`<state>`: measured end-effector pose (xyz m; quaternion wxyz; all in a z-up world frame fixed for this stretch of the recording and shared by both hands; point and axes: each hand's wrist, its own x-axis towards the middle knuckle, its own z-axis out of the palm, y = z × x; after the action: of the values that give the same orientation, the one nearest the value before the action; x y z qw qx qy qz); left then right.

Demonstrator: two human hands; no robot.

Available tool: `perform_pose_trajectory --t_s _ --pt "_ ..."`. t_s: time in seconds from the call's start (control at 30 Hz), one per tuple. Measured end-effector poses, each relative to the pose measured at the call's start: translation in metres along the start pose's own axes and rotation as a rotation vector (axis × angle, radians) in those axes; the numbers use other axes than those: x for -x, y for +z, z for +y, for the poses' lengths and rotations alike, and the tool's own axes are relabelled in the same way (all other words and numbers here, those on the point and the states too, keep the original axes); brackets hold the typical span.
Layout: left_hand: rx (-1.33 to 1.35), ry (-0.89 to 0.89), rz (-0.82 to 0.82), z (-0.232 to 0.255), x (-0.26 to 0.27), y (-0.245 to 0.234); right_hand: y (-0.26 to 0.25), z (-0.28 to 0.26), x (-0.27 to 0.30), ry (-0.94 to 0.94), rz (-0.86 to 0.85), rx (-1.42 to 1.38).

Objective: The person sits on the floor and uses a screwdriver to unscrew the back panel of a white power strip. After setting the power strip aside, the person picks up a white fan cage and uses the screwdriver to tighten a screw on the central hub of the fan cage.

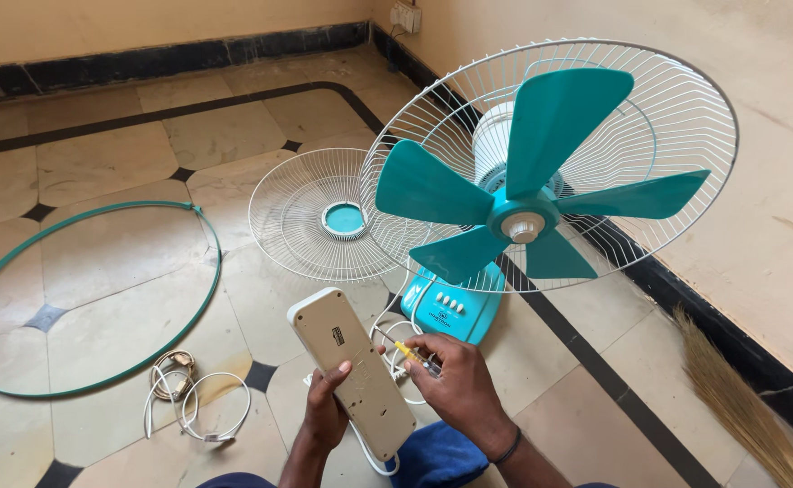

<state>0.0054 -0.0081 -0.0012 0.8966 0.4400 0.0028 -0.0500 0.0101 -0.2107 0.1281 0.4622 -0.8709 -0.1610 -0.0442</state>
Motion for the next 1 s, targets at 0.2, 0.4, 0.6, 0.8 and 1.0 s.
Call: perform_pose_trajectory --t_s 0.2,0.4,0.6,0.8,1.0 --pt "-0.006 -0.058 -0.024 -0.005 -0.001 -0.003 0.002 0.0 0.0 0.017 0.033 -0.02" --pt "0.003 -0.081 -0.058 -0.018 -0.003 -0.012 -0.005 -0.005 -0.001 -0.09 0.136 -0.027" --pt "0.045 -0.15 -0.122 -0.037 -0.004 -0.023 -0.01 -0.012 -0.001 -0.008 0.199 -0.076" --pt "0.027 -0.188 -0.123 -0.037 -0.001 -0.018 -0.013 -0.007 -0.002 -0.182 0.277 -0.005" --pt "-0.074 -0.208 -0.101 -0.038 -0.001 -0.017 -0.012 -0.001 -0.001 -0.172 0.258 0.01"
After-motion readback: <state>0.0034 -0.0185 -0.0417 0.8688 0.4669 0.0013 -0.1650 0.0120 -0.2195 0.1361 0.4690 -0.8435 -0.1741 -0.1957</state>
